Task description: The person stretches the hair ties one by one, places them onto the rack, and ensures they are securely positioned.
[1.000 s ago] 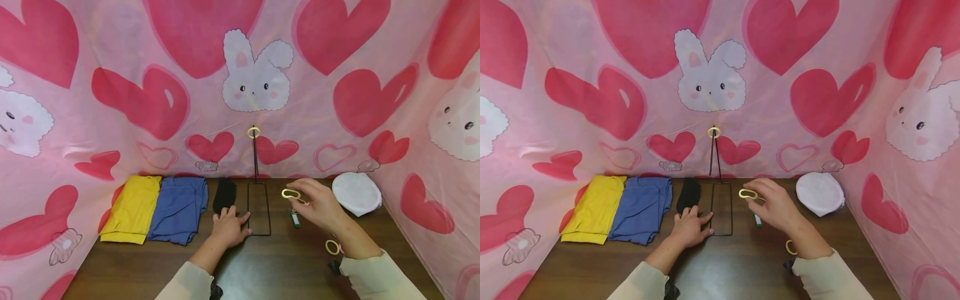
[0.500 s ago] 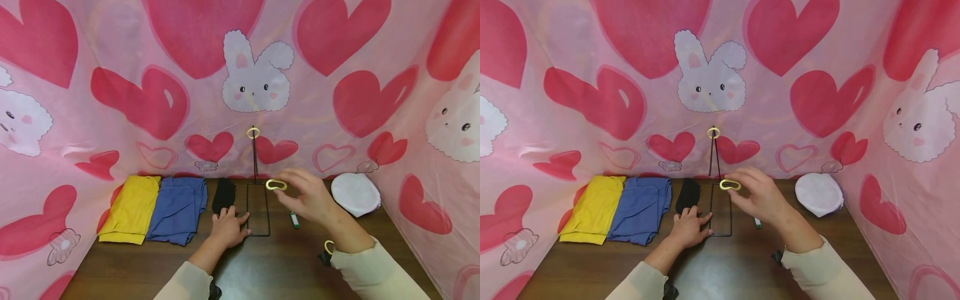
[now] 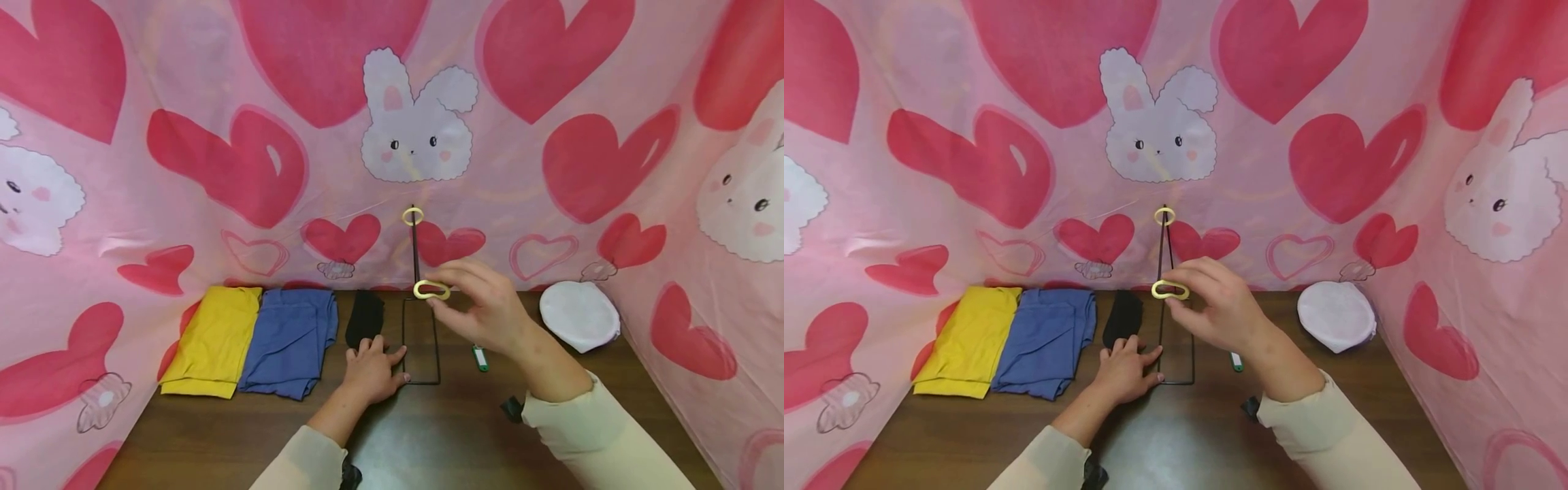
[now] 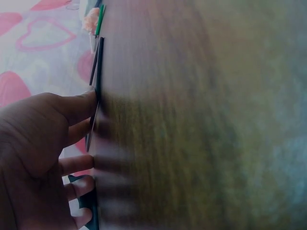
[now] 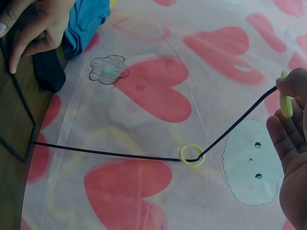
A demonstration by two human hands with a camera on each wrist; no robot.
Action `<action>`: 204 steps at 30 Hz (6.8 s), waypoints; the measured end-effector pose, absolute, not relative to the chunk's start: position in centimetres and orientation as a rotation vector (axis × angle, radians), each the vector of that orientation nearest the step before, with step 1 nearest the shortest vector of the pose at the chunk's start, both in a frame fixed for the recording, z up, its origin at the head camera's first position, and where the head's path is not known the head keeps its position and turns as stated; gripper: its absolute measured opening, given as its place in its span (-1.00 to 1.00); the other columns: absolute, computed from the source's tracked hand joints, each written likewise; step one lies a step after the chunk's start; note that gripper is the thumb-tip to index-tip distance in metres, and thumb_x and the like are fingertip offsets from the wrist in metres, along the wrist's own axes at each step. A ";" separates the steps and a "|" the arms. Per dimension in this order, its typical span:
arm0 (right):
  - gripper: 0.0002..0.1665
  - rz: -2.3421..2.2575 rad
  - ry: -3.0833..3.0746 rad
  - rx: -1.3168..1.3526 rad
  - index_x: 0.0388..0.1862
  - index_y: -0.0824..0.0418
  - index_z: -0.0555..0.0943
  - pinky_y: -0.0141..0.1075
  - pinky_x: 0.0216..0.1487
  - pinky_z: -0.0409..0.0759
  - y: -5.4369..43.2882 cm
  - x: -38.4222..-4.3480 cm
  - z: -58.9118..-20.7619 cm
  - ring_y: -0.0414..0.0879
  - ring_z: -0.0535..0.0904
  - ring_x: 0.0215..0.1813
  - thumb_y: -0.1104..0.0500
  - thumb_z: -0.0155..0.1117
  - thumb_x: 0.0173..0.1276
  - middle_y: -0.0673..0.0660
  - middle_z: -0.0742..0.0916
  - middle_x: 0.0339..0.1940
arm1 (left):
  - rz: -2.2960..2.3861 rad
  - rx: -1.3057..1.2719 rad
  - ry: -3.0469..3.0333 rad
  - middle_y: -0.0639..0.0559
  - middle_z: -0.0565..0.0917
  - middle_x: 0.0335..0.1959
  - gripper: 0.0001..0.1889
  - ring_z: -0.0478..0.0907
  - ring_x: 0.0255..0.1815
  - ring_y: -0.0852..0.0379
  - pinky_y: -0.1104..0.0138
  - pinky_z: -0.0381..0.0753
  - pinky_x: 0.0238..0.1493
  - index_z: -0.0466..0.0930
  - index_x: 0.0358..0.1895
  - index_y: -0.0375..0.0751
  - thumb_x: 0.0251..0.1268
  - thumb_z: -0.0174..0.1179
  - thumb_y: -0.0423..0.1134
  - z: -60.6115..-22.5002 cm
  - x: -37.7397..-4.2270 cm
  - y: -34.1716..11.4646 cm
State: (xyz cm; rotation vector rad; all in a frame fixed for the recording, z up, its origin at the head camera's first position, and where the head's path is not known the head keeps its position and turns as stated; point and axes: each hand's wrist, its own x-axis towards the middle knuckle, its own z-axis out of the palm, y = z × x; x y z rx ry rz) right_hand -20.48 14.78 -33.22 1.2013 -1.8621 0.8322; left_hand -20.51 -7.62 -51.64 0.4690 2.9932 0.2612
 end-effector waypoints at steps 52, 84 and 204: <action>-0.59 1.056 -2.214 0.609 0.13 0.29 0.75 -0.14 -0.07 0.73 11.4 -32.4 -34.2 0.08 0.79 -0.20 0.35 0.46 0.28 0.26 0.67 0.10 | 0.274 0.484 3.009 -0.09 0.42 0.31 -0.35 0.31 0.28 -0.17 -0.04 0.25 -0.04 0.49 0.47 0.37 0.34 0.21 0.38 -52.1 -20.7 -7.7; -0.48 1.045 -2.177 0.751 0.16 0.19 0.73 -0.13 -0.15 0.73 17.0 -26.0 -40.3 -0.04 0.70 -0.18 0.35 0.59 0.19 0.10 0.73 -0.05 | 0.299 0.471 3.002 -0.09 0.41 0.34 -0.34 0.30 0.30 -0.19 -0.06 0.24 -0.03 0.49 0.48 0.32 0.35 0.23 0.35 -52.0 -20.5 -7.7; -0.63 0.761 -2.506 0.920 -0.06 0.17 0.76 -0.33 -0.16 0.69 27.3 -21.1 -47.9 -0.29 0.68 -0.20 0.40 0.54 0.14 -0.11 0.78 -0.23 | 0.279 0.481 3.016 -0.08 0.40 0.38 -0.34 0.30 0.31 -0.19 -0.07 0.27 -0.02 0.48 0.48 0.34 0.35 0.21 0.37 -52.1 -20.7 -7.7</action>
